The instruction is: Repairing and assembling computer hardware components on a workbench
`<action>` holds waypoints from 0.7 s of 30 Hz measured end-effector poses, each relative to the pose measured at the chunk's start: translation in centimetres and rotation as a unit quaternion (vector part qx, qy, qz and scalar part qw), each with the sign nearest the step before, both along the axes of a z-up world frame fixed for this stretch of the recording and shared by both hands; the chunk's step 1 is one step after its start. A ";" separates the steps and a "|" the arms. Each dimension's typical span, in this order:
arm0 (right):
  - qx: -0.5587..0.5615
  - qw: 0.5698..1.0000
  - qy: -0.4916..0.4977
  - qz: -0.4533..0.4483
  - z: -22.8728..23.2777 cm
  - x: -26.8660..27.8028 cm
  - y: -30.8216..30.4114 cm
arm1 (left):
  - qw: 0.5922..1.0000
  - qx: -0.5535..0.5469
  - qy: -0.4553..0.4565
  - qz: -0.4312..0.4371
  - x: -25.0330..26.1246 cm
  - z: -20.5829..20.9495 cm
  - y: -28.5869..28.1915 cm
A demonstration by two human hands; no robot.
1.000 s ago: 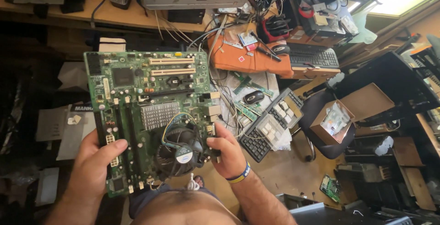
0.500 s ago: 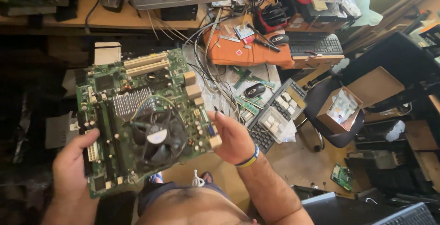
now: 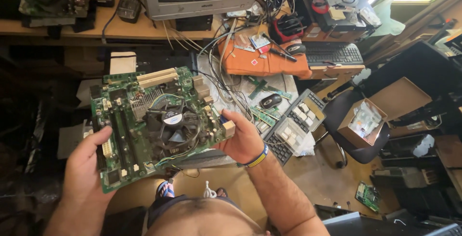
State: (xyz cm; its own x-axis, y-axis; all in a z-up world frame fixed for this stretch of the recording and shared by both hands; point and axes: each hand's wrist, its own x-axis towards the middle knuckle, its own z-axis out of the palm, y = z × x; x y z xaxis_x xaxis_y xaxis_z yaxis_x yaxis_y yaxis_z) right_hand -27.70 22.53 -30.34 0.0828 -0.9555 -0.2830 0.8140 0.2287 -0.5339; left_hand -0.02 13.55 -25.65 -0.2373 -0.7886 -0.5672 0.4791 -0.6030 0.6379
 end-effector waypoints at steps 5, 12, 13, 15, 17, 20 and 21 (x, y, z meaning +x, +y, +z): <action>0.001 0.999 -0.006 -0.037 -0.8 0.2 0.3 | 0.999 0.007 -0.029 -0.022 0.0 1.0 0.5; -0.102 0.989 0.100 -0.037 0.3 1.8 1.8 | 0.976 -0.071 -0.206 0.006 1.6 -0.5 1.4; -0.101 0.989 0.100 -0.038 1.0 2.1 2.1 | 0.976 -0.071 -0.206 0.005 1.8 -0.6 1.5; -0.195 0.916 0.346 -0.054 2.3 2.7 2.6 | 0.964 -0.093 -0.247 -0.027 2.2 -0.7 1.9; -0.307 0.814 0.470 -0.149 0.0 2.5 2.8 | 0.966 -0.148 -0.209 -0.040 3.5 -4.3 1.6; -0.377 0.679 0.583 -0.238 0.3 3.2 2.8 | 0.965 -0.228 -0.118 -0.057 3.8 -5.4 2.0; -0.347 0.687 0.593 -0.237 1.1 3.7 2.7 | 0.963 -0.253 -0.068 -0.062 3.7 -5.0 2.2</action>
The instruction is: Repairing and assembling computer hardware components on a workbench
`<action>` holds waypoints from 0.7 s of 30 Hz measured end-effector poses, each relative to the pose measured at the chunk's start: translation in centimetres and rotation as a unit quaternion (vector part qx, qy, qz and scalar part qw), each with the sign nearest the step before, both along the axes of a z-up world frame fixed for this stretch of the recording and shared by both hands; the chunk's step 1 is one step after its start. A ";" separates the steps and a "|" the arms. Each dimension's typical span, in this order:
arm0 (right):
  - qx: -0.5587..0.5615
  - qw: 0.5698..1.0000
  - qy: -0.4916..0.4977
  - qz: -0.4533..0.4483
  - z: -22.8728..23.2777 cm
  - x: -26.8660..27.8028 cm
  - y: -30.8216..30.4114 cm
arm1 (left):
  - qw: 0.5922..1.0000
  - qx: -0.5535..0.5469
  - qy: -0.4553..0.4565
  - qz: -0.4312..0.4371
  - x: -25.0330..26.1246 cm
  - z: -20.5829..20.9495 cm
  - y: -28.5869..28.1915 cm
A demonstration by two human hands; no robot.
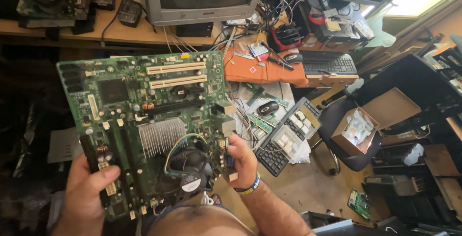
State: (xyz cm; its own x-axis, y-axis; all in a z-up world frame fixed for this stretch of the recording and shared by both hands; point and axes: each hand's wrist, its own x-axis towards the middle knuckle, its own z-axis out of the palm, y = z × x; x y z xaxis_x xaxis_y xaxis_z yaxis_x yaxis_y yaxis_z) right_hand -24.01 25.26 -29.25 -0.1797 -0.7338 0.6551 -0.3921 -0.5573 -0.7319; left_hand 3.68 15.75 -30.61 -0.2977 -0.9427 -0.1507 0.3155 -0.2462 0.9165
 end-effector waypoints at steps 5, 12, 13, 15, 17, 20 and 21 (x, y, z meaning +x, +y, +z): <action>-0.036 0.999 0.022 -0.021 -2.2 -0.8 0.3 | 0.998 -0.048 -0.032 -0.039 -0.1 0.7 -0.2; -0.074 0.995 0.038 -0.062 -4.3 -1.1 0.4 | 0.992 0.117 -0.047 -0.007 0.2 1.1 0.2; -0.074 0.995 0.039 -0.063 -5.0 -1.3 0.5 | 0.992 0.117 -0.046 -0.008 0.3 0.4 0.0; -0.097 0.992 0.041 -0.069 -6.6 -1.7 0.5 | 0.998 0.027 0.002 -0.061 0.8 -1.0 -0.4; -0.096 0.993 0.028 -0.063 -10.1 -2.7 1.1 | 0.997 0.078 -0.011 -0.020 0.3 -0.6 -0.1; -0.096 0.994 0.013 -0.053 -10.9 -2.8 1.0 | 0.997 0.071 0.003 -0.016 0.4 -1.4 -0.5; -0.095 0.994 0.012 -0.050 -10.4 -2.6 0.8 | 0.998 0.016 0.030 -0.055 0.5 -1.9 -0.7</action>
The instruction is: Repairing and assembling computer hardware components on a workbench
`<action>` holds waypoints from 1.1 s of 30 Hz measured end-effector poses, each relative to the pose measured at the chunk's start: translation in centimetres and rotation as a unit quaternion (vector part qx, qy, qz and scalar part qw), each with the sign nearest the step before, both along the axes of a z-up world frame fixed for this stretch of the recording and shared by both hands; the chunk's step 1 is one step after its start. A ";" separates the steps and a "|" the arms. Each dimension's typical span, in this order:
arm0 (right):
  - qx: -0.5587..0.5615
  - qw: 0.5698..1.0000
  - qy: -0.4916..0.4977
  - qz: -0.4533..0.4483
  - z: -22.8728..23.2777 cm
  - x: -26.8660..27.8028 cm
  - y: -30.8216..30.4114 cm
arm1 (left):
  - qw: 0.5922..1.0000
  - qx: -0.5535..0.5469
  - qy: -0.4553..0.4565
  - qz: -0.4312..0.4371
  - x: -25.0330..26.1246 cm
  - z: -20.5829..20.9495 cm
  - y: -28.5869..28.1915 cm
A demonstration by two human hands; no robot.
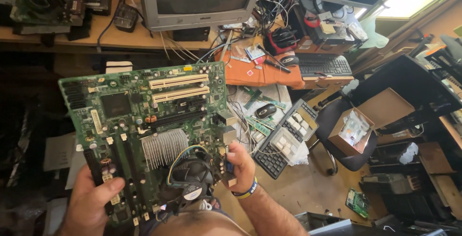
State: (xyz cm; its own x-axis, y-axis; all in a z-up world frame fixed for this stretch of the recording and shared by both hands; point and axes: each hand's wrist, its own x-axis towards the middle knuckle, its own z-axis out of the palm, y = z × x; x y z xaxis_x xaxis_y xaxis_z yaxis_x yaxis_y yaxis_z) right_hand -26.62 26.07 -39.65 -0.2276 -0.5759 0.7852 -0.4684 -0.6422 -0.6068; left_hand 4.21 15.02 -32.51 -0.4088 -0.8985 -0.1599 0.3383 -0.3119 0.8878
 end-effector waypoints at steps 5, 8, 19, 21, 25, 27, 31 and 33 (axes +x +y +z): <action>0.002 1.000 0.021 -0.005 1.4 0.3 -0.5 | 0.993 0.095 -0.035 0.057 -0.3 0.4 0.2; 0.002 1.000 0.023 0.012 2.7 0.7 -0.7 | 0.986 0.131 -0.073 0.069 -0.6 1.2 0.1; -0.007 0.999 0.016 0.029 5.0 1.3 -1.4 | 0.979 0.147 -0.096 0.099 -1.2 2.6 0.6; -0.010 1.000 0.026 0.010 4.4 1.1 -1.3 | 0.997 0.057 -0.032 0.031 -0.9 2.1 0.3; -0.004 1.000 0.024 0.020 3.8 0.6 -1.1 | 0.996 0.053 -0.057 0.047 -0.4 -0.2 0.3; 0.023 0.998 0.035 0.037 2.9 0.1 -0.9 | 0.984 0.102 -0.123 0.084 -0.6 0.0 0.3; 0.039 0.998 0.028 0.044 2.4 -0.1 -0.6 | 0.979 0.123 -0.126 0.098 -1.1 0.4 0.5; 0.041 0.998 0.031 0.036 2.0 -0.1 -0.5 | 0.969 0.155 -0.164 0.104 -1.7 2.1 0.6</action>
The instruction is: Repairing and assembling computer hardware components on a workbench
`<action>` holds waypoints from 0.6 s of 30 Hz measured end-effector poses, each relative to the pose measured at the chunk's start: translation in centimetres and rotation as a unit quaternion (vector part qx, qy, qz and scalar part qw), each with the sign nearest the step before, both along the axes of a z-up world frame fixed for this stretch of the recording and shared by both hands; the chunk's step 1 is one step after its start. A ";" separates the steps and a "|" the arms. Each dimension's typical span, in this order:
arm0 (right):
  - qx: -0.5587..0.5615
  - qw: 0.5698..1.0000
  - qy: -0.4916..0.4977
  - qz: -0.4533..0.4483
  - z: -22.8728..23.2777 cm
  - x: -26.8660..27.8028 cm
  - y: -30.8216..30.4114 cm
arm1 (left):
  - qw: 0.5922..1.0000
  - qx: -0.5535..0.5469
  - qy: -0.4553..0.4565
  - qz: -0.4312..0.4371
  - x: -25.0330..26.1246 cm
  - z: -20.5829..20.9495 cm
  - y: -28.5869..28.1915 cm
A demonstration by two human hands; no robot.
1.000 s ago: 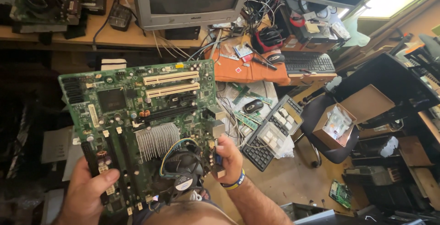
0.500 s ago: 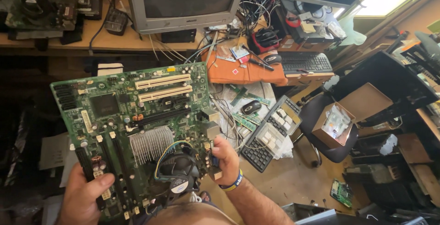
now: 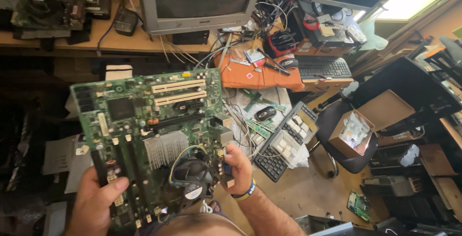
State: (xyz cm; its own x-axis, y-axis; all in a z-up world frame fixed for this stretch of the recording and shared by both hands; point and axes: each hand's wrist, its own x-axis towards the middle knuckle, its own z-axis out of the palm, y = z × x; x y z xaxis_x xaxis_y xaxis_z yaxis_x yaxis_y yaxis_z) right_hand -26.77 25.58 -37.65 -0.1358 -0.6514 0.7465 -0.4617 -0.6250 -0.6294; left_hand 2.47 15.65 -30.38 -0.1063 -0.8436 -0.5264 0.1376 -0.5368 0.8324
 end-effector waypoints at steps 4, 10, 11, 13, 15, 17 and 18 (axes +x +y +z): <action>0.034 0.999 -0.009 0.010 -4.0 -1.3 0.8 | 0.995 -0.077 0.047 -0.051 0.4 -2.9 -0.8; 0.009 0.996 -0.075 0.052 -3.6 -0.4 -0.5 | 0.982 -0.148 0.025 -0.115 -0.4 -1.6 -0.8; 0.000 0.994 -0.086 0.070 -3.5 -0.3 -0.7 | 0.979 -0.153 0.046 -0.125 -0.5 -1.2 -0.8; -0.010 0.991 -0.096 0.091 -3.3 0.1 -1.2 | 0.976 -0.159 0.067 -0.132 -0.8 -0.8 -0.7; -0.017 0.985 -0.135 0.109 -2.8 0.6 -1.2 | 0.975 -0.165 0.049 -0.141 -0.8 -0.7 -0.6; -0.016 0.973 -0.202 0.111 -4.9 0.9 -1.1 | 0.972 -0.179 0.046 -0.145 -0.6 -1.6 -0.8; -0.018 0.957 -0.266 0.112 -5.9 1.0 -1.1 | 0.968 -0.194 0.042 -0.151 -0.6 -2.0 -0.9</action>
